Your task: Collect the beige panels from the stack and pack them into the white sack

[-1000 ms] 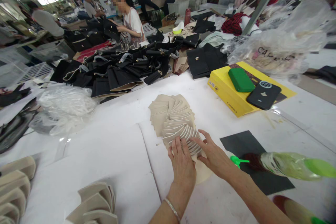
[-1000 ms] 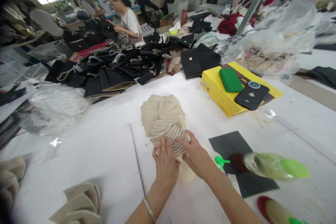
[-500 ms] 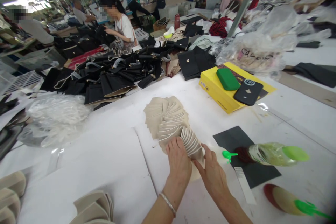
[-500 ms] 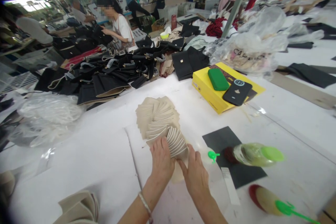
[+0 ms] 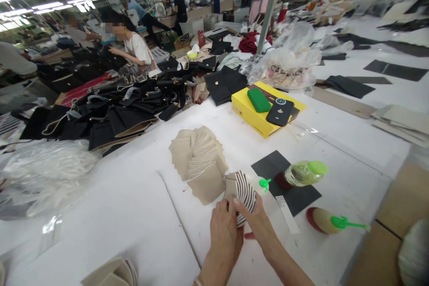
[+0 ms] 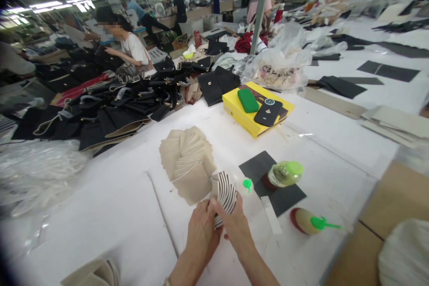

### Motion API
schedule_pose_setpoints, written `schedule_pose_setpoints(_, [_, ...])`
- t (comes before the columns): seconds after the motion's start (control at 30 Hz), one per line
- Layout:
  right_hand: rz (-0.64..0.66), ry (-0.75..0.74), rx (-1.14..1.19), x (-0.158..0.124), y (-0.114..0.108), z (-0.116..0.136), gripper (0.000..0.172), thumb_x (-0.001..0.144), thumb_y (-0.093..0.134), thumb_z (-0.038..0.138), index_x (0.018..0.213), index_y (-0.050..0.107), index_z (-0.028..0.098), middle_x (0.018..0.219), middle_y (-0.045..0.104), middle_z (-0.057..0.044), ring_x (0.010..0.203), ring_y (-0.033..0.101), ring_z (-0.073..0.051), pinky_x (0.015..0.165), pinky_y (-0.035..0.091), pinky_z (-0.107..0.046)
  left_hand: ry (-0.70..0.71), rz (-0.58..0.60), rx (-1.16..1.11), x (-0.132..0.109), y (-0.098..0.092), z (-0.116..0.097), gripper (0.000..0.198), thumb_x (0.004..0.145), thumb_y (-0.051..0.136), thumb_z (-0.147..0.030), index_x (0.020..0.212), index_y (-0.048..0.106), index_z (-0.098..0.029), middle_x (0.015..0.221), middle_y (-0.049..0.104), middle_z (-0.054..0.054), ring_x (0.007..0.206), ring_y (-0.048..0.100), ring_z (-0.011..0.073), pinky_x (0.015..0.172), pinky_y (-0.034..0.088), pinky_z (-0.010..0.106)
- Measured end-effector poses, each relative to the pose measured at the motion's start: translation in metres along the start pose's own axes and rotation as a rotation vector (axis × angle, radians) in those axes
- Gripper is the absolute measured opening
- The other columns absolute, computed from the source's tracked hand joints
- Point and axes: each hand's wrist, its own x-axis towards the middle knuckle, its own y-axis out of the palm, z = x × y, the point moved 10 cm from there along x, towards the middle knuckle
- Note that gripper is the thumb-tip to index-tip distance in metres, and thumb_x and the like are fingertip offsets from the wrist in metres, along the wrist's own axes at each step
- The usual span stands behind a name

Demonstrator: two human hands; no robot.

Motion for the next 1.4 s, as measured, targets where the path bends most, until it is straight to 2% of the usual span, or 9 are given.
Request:
schedule_pose_setpoints(0.17, [-0.150, -0.051, -0.230, 0.010, -0.013, 0.017, 0.077, 0.074, 0.063, 0.055, 0.135, 0.035, 0.017, 0.086, 0.065, -0.010, 0.086, 0.064, -0.034, 0.078, 0.049, -0.044, -0.029, 0.025, -0.039, -0.020, 0.027, -0.006, 0.080, 0.067, 0.058, -0.001, 0.144, 0.036, -0.008, 0.130, 0.048, 0.017, 0.116, 0.044, 0.0322, 0.099, 0.038, 0.045])
schedule_pose_setpoints(0.33, [-0.224, -0.143, -0.392, 0.015, -0.016, 0.033, 0.059, 0.078, 0.058, 0.041, 0.131, 0.044, 0.019, 0.079, 0.064, -0.007, 0.085, 0.064, -0.035, 0.075, 0.044, -0.041, 0.017, 0.060, -0.263, -0.023, 0.034, 0.003, 0.096, 0.064, 0.068, -0.011, 0.150, 0.026, -0.009, 0.142, 0.037, 0.021, 0.127, 0.035, 0.0366, 0.108, 0.030, 0.049])
schedule_pose_setpoints(0.53, [-0.291, -0.212, -0.425, 0.010, -0.018, 0.033, 0.057, 0.074, 0.057, 0.036, 0.128, 0.051, 0.021, 0.073, 0.064, -0.003, 0.080, 0.064, -0.031, 0.072, 0.043, -0.037, 0.064, 0.140, -0.993, -0.005, 0.039, 0.054, 0.069, 0.066, 0.074, -0.049, 0.125, 0.061, -0.017, 0.129, 0.054, 0.012, 0.124, 0.043, 0.0306, 0.112, 0.029, 0.040])
schedule_pose_setpoints(0.67, [-0.326, -0.231, -0.342, 0.001, -0.023, 0.024, 0.060, 0.071, 0.058, 0.044, 0.127, 0.053, 0.021, 0.076, 0.065, -0.004, 0.078, 0.063, -0.033, 0.072, 0.043, -0.041, -0.162, 0.060, -1.115, 0.014, 0.067, 0.102, 0.088, 0.072, 0.062, -0.063, 0.142, 0.039, -0.014, 0.116, 0.057, 0.014, 0.101, 0.058, 0.0266, 0.093, 0.045, 0.041])
schedule_pose_setpoints(0.8, [-0.348, -0.218, -0.155, -0.014, -0.030, 0.004, 0.065, 0.067, 0.062, 0.049, 0.125, 0.053, 0.022, 0.085, 0.068, -0.005, 0.087, 0.064, -0.034, 0.078, 0.046, -0.043, -0.253, 0.042, -1.241, 0.031, 0.083, 0.113, 0.101, 0.069, 0.064, -0.068, 0.146, 0.028, -0.014, 0.095, 0.062, 0.009, 0.091, 0.060, 0.0252, 0.086, 0.048, 0.040])
schedule_pose_setpoints(0.97, [-0.271, -0.209, 0.233, -0.055, -0.026, -0.025, 0.066, 0.068, 0.064, 0.054, 0.122, 0.052, 0.017, 0.092, 0.072, -0.007, 0.081, 0.067, -0.032, 0.071, 0.054, -0.042, -0.253, 0.147, -1.362, 0.010, 0.076, 0.088, 0.098, 0.061, 0.070, -0.074, 0.130, 0.048, -0.009, 0.102, 0.065, 0.015, 0.104, 0.059, 0.0319, 0.100, 0.042, 0.044])
schedule_pose_setpoints(1.17, [0.013, -0.102, 0.719, -0.115, -0.032, -0.065, 0.079, 0.064, 0.077, 0.042, 0.134, 0.047, 0.022, 0.098, 0.073, -0.008, 0.088, 0.068, -0.035, 0.070, 0.055, -0.043, -0.192, 0.458, -1.603, -0.087, 0.090, 0.022, 0.092, 0.068, 0.069, -0.070, 0.137, 0.045, -0.015, 0.122, 0.062, 0.019, 0.113, 0.059, 0.0368, 0.100, 0.045, 0.050])
schedule_pose_setpoints(1.3, [0.154, -0.135, 0.809, -0.172, -0.066, -0.095, 0.062, 0.066, 0.078, 0.040, 0.123, 0.059, 0.024, 0.103, 0.072, -0.008, 0.100, 0.065, -0.035, 0.088, 0.051, -0.046, -0.105, 0.523, -1.561, -0.149, 0.104, -0.024, 0.096, 0.062, 0.078, -0.064, 0.138, 0.046, -0.015, 0.124, 0.061, 0.020, 0.121, 0.054, 0.0397, 0.108, 0.039, 0.049])
schedule_pose_setpoints(1.4, [0.071, -0.170, 0.964, -0.226, -0.106, -0.120, 0.062, 0.065, 0.075, 0.038, 0.123, 0.059, 0.025, 0.102, 0.072, -0.007, 0.101, 0.064, -0.035, 0.089, 0.050, -0.047, -0.076, 0.616, -1.387, -0.192, 0.118, -0.067, 0.094, 0.064, 0.078, -0.063, 0.139, 0.044, -0.017, 0.124, 0.062, 0.018, 0.121, 0.054, 0.0382, 0.108, 0.039, 0.049])
